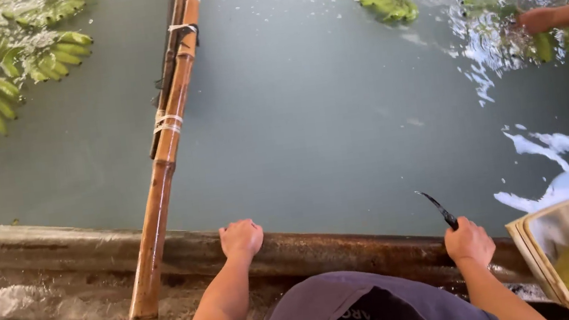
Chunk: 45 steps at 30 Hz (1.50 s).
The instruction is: Washing and cutting bunches of green bananas in a water tank.
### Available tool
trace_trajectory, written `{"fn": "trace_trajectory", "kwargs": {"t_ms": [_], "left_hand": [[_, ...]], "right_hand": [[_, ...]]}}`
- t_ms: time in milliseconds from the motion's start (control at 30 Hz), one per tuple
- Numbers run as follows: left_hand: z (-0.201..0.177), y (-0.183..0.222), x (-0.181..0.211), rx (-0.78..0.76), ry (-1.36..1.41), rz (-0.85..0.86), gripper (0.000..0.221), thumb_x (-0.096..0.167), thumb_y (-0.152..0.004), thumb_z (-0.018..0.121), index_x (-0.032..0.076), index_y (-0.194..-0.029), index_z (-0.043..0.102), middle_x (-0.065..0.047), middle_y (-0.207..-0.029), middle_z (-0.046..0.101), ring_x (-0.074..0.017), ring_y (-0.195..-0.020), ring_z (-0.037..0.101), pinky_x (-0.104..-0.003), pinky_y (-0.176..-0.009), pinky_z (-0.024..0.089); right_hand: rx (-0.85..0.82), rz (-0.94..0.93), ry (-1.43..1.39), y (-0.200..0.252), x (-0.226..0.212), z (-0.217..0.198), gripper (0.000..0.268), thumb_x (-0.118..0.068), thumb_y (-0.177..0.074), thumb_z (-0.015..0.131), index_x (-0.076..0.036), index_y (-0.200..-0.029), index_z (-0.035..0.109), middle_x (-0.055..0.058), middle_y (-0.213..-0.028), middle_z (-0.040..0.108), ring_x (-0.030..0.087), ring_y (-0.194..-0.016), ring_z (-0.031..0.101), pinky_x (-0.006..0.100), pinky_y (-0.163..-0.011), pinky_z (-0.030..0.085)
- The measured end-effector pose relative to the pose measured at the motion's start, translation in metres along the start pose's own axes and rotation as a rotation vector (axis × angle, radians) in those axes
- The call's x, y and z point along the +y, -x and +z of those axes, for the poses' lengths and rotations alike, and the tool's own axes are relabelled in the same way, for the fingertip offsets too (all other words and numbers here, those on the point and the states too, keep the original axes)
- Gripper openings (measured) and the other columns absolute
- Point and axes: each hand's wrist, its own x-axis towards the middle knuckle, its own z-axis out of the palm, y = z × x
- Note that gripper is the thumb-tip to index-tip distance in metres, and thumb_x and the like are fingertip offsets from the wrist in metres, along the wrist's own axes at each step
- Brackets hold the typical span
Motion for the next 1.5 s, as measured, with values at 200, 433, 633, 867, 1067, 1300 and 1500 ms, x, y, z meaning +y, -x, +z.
{"fn": "trace_trajectory", "kwargs": {"t_ms": [200, 433, 633, 867, 1067, 1300, 1500], "left_hand": [[-0.009, 0.004, -0.001, -0.013, 0.02, 0.021, 0.037, 0.032, -0.097, 0.044, 0.016, -0.107, 0.076, -0.006, -0.114, 0.073, -0.0263, -0.115, 0.062, -0.045, -0.102, 0.039], [-0.001, 0.0, -0.009, 0.016, 0.021, 0.084, 0.036, 0.032, -0.096, 0.046, 0.014, -0.105, 0.076, -0.007, -0.112, 0.071, -0.029, -0.112, 0.061, -0.047, -0.099, 0.039], [0.008, -0.006, -0.017, 0.064, 0.066, 0.234, 0.033, 0.032, -0.097, 0.048, 0.015, -0.099, 0.077, -0.007, -0.106, 0.074, -0.0306, -0.107, 0.064, -0.046, -0.097, 0.041], [0.024, -0.016, -0.023, 0.109, 0.149, 0.26, 0.027, 0.034, -0.093, 0.054, 0.019, -0.096, 0.077, -0.004, -0.104, 0.075, -0.0305, -0.1, 0.067, -0.047, -0.091, 0.043], [0.031, -0.007, 0.007, 0.049, 0.299, 0.296, 0.026, 0.036, -0.092, 0.057, 0.021, -0.097, 0.077, -0.002, -0.099, 0.077, -0.0279, -0.096, 0.069, -0.045, -0.091, 0.044], [0.032, 0.041, 0.101, 0.089, 0.184, 0.414, 0.031, 0.042, -0.094, 0.056, 0.019, -0.1, 0.076, -0.005, -0.105, 0.074, -0.0282, -0.103, 0.066, -0.047, -0.093, 0.044], [0.027, 0.04, 0.118, 0.095, 0.103, 0.245, 0.034, 0.042, -0.092, 0.056, 0.017, -0.106, 0.074, -0.004, -0.109, 0.072, -0.0267, -0.108, 0.063, -0.043, -0.098, 0.043]], "right_hand": [[0.008, 0.045, -0.029, -0.002, 0.001, 0.004, 0.029, -0.035, -0.094, 0.06, -0.016, -0.11, 0.075, 0.012, -0.108, 0.077, 0.036, -0.107, 0.07, 0.048, -0.087, 0.055], [-0.036, 0.098, -0.011, -0.008, 0.0, 0.015, 0.03, -0.038, -0.094, 0.062, -0.018, -0.111, 0.076, 0.016, -0.104, 0.077, 0.038, -0.101, 0.072, 0.048, -0.083, 0.056], [0.294, 0.112, 0.015, -0.002, 0.012, 0.066, 0.022, -0.034, -0.095, 0.067, -0.014, -0.098, 0.076, 0.009, -0.1, 0.076, 0.033, -0.1, 0.066, 0.048, -0.088, 0.052], [0.109, 0.077, 0.014, 0.011, -0.019, 0.032, 0.029, -0.041, -0.093, 0.066, -0.016, -0.103, 0.076, 0.006, -0.105, 0.077, 0.031, -0.112, 0.061, 0.049, -0.091, 0.044], [-0.067, 0.061, -0.077, -0.025, -0.015, 0.036, 0.032, -0.04, -0.097, 0.062, -0.014, -0.11, 0.074, 0.012, -0.109, 0.076, 0.037, -0.109, 0.066, 0.053, -0.088, 0.051], [-0.42, -0.025, -0.249, -0.086, -0.032, 0.073, 0.039, -0.037, -0.084, 0.069, -0.017, -0.117, 0.069, 0.014, -0.116, 0.073, 0.037, -0.113, 0.067, 0.05, -0.091, 0.054], [-0.294, -0.163, -0.546, -0.165, -0.071, 0.062, 0.037, -0.043, -0.088, 0.07, -0.014, -0.109, 0.072, 0.016, -0.104, 0.074, 0.04, -0.102, 0.067, 0.049, -0.086, 0.053]]}}
